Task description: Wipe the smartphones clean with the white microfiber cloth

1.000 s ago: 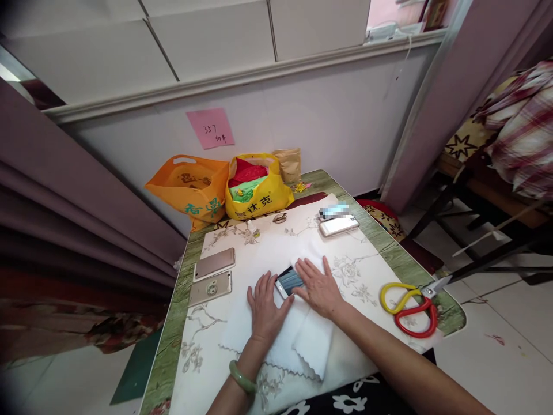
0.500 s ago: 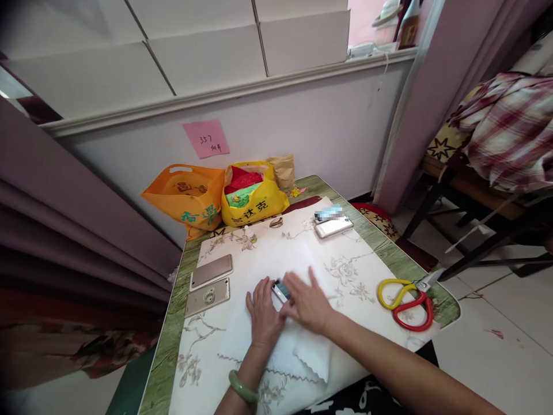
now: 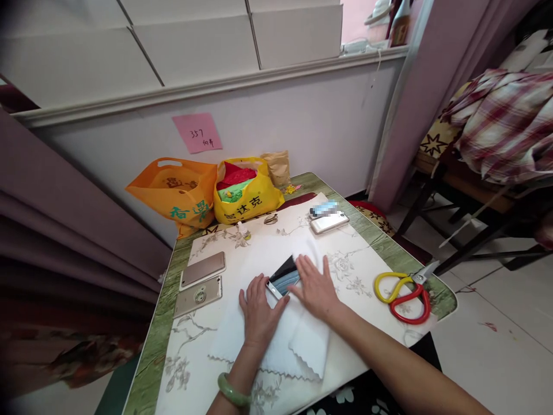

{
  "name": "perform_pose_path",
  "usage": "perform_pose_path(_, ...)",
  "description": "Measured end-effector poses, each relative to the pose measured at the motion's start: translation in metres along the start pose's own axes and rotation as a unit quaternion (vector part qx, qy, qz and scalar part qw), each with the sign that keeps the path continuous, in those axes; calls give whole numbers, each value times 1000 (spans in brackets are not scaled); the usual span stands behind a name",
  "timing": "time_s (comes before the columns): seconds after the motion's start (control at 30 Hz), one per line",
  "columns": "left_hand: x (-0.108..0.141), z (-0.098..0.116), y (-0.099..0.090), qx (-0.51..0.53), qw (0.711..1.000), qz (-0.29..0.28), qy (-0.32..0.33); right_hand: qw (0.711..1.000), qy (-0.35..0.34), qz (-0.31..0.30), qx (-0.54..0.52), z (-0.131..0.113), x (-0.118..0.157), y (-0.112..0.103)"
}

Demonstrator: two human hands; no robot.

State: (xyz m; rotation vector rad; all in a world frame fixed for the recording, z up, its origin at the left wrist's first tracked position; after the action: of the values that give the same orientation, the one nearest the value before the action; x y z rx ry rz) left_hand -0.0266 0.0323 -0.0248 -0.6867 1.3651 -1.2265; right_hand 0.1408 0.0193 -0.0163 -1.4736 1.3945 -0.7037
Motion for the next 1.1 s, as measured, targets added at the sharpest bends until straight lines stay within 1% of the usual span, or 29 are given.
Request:
perform_pose_path(0.07, 0, 1, 0, -1, 1000, -2, -1, 997, -74, -35, -10, -7, 3, 3)
perform_pose_path(0.1, 0, 1, 0, -1, 1000, -2, -2, 995, -89, -45, -13, -9, 4, 4)
perform_pose_path(0.13, 0, 1, 0, -1, 1000, -2, -3, 997, -68, -40, -12, -7, 4, 3)
perform_pose_path(0.2, 1, 2, 0, -1, 1000, -1, -2, 1000, 26, -1, 3, 1, 5, -1)
perform_pose_path(0.23, 1, 2, 0, -1, 1000, 0, -1, 999, 43, 8, 6, 3, 5, -3)
perform_pose_path(0.27, 1, 2, 0, -1, 1000, 0, -1, 1000, 22, 1, 2, 2, 6, -3)
perform_pose_path(0.33, 1, 3, -1, -2, 1000, -2, -1, 997, -68, -39, -16, -5, 7, -2)
perform_pose_path(0.37, 0, 3, -1, -3, 1000, -3, -2, 995, -84, -49, -21, -6, 7, -2)
perform_pose_path(0.4, 0, 3, -1, -4, 1000, -4, -3, 997, -61, -43, -18, -4, 6, -3)
perform_pose_path(0.47, 0, 4, -2, -3, 1000, -5, -4, 1000, 21, -12, -4, 1, 5, -7)
perform_pose_path(0.5, 0, 4, -2, -2, 1000, -7, -4, 1000, 23, -12, -4, 0, 4, -8)
perform_pose_path(0.53, 0, 4, -3, 0, 1000, -9, -6, 999, -11, -27, -13, -4, 4, -7)
perform_pose_path(0.6, 0, 4, -2, 3, 1000, -14, -8, 990, -113, -76, -43, -15, 3, -4)
perform_pose_path(0.63, 1, 4, -2, 4, 1000, -15, -8, 987, -129, -85, -53, -17, 2, -3)
perform_pose_path(0.67, 1, 3, -1, 5, 1000, -16, -8, 989, -109, -78, -56, -17, -1, -3)
perform_pose_path(0.73, 1, 2, 1, 8, 1000, -14, -9, 997, -39, -50, -51, -14, -6, -5)
perform_pose_path(0.77, 2, 1, 2, 9, 1000, -15, -9, 997, -30, -47, -52, -15, -7, -5)
perform_pose_path(0.8, 2, 0, 3, 9, 1000, -16, -9, 996, -46, -55, -59, -19, -7, -4)
perform_pose_path(0.87, 2, 0, 3, 10, 1000, -20, -8, 988, -103, -78, -84, -27, -3, -4)
perform_pose_path(0.9, 2, 0, 3, 10, 1000, -20, -8, 985, -116, -78, -96, -30, 0, -5)
perform_pose_path(1.03, 1, 2, 0, 13, 1000, -12, -24, 987, -103, -33, -119, -26, 11, -12)
perform_pose_path(1.1, 1, 3, -1, 13, 999, -13, -27, 987, -112, -28, -112, -26, 9, -12)
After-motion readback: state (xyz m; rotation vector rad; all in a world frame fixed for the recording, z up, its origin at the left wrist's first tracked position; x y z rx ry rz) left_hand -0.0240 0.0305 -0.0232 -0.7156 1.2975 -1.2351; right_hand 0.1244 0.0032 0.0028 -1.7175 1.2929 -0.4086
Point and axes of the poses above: each hand's wrist, its own x-axis away from the middle knuckle, its own y-axis out of the palm, z = x × y, the point moved 4 cm from there along -x, towards the middle knuckle, and after that the axes turned 9 degrees about -x, right-handed, at the moved point
